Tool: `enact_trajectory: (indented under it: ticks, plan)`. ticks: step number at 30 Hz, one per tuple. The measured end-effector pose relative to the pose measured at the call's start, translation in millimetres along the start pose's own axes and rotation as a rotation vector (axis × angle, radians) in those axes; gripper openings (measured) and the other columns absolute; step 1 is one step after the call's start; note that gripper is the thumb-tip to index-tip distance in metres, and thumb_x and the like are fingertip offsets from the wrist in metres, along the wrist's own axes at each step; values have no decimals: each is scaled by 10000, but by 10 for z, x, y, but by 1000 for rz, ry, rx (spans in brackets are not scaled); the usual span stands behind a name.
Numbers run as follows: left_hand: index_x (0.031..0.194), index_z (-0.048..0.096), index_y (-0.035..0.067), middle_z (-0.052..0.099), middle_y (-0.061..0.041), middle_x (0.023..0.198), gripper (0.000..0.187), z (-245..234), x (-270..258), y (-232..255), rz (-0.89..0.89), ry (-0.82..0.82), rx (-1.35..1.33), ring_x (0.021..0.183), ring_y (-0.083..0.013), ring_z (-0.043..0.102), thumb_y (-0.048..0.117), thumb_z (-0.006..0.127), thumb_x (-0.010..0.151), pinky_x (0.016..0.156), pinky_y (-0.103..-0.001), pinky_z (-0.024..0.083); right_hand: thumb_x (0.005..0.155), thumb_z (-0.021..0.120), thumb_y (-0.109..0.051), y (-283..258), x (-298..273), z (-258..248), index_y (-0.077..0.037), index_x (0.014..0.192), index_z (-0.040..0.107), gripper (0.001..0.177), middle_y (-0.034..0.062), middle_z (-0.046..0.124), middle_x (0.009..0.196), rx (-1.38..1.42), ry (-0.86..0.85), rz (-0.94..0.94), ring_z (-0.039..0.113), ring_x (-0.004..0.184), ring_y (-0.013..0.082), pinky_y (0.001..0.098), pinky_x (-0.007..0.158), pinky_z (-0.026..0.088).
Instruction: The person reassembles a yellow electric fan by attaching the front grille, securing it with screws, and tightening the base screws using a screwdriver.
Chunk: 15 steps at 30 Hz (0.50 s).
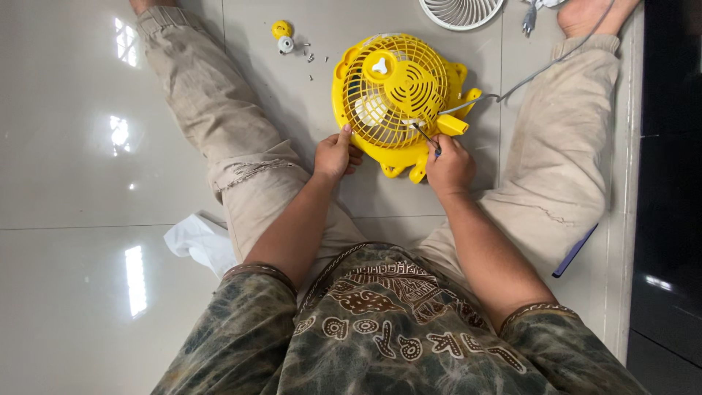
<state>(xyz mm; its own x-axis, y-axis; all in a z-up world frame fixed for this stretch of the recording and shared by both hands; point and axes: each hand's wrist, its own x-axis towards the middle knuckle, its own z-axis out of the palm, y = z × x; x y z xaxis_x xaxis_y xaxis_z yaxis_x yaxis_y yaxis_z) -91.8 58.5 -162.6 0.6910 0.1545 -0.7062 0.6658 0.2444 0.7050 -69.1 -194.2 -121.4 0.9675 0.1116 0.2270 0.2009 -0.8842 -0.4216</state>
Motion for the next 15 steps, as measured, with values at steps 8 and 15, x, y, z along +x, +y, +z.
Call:
enact_trajectory:
  ticks: [8, 15]
  plan:
    - [1231, 684, -11, 777, -96, 1023, 386, -649, -1042, 425, 640, 157, 332, 886, -235, 767, 312, 626, 1029, 824, -335, 580, 948, 787, -174, 388, -280, 140, -55, 1092, 663, 224, 134, 722, 986, 328, 172, 29, 712, 845, 326, 430, 754, 568]
    - [1528, 407, 60, 336, -250, 1612, 784, -818, -2864, -201, 693, 593, 1030, 1481, -493, 269, 377, 710, 878, 1150, -639, 225, 867, 597, -27, 849, -284, 462, -91, 1143, 547, 288, 48, 602, 852, 875, 44, 835, 563, 562, 178, 371, 499, 492]
